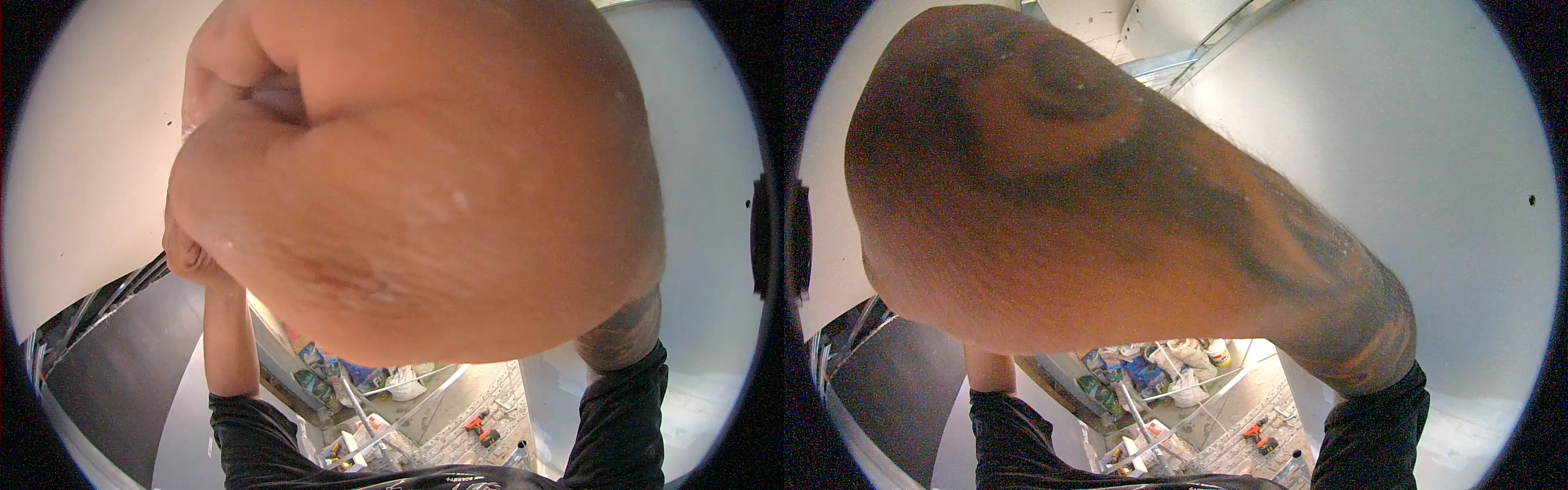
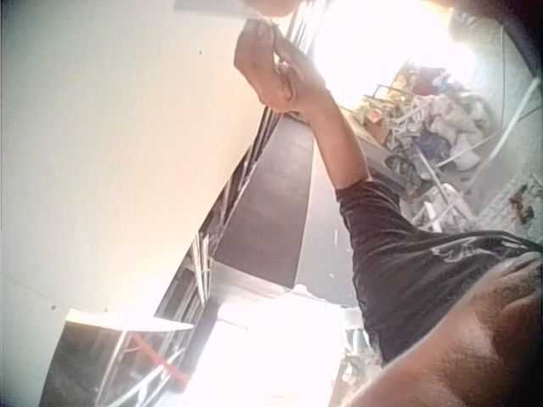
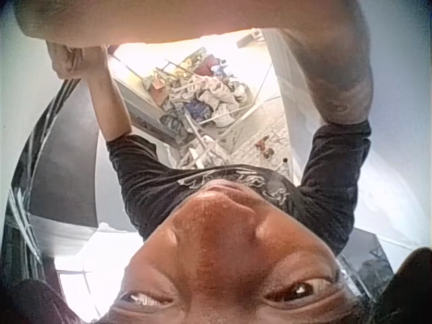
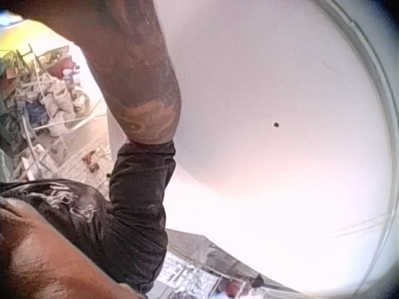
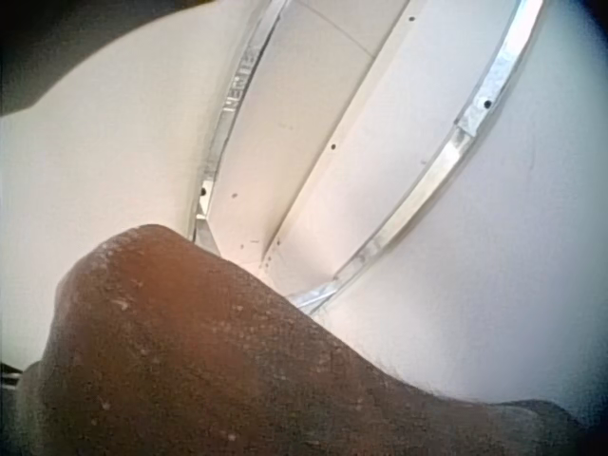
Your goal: The person uses a cordless drill to fasten white ceiling panels to a metal framework, then threads a white cable through a ceiling fixture. The person handles screws and a drill, and manipulates a cable and fixture while working on scaffolding in a construction site.
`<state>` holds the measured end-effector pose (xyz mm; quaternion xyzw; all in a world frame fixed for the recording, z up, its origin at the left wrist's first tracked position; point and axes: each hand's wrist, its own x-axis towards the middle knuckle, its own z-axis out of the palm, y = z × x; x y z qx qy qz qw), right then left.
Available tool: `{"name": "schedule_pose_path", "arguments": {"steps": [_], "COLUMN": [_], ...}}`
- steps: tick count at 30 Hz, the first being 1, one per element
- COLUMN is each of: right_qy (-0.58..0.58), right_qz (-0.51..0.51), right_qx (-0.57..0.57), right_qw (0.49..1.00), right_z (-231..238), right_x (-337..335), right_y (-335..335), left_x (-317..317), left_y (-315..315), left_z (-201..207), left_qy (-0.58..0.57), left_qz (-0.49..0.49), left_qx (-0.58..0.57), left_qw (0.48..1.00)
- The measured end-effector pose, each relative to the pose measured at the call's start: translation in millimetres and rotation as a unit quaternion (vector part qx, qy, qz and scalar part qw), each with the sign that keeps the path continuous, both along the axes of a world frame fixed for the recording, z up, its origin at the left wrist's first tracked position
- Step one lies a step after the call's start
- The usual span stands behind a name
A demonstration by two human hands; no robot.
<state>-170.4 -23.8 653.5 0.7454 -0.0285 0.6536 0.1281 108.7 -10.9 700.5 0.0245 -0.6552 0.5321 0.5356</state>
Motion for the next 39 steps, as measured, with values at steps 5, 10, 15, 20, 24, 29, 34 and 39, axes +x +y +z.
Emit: {"name": "schedule_pose_path", "arguments": {"steps": [5, 10, 15, 20, 24, 29, 34, 39], "right_qy": [0.002, -0.004, -0.008, -0.011, -0.018, 0.053, 0.132, 0.013], "right_qz": [-0.004, 0.001, 0.012, 0.007, 0.018, -0.111, -0.195, 0.083], "right_qx": [0.012, 0.020, 0.033, 0.044, 0.044, 0.123, 0.016, -0.151], "right_qw": [1.000, 1.000, 0.999, 0.999, 0.999, 0.985, 0.972, 0.985], "right_z": [-6, -8, -11, -13, -13, -9, -9, 4], "right_x": [4, -7, -17, -22, -18, -15, -15, 21], "right_y": [0, 6, 14, 24, 38, 88, 94, 53], "left_x": [-3, -5, -2, 1, -12, -10, -13, -22], "left_y": [3, 6, 0, -4, -2, 3, 4, 5], "left_z": [-6, -2, 0, 2, -2, 8, 16, 8], "left_qy": [0.025, -0.030, -0.063, -0.065, -0.060, -0.075, -0.093, -0.056], "left_qz": [0.002, 0.024, -0.027, -0.012, -0.078, -0.052, -0.057, -0.066], "left_qx": [0.007, -0.005, 0.030, 0.057, 0.076, 0.095, 0.066, 0.099], "left_qw": [1.000, 0.999, 0.997, 0.996, 0.992, 0.991, 0.992, 0.991]}}
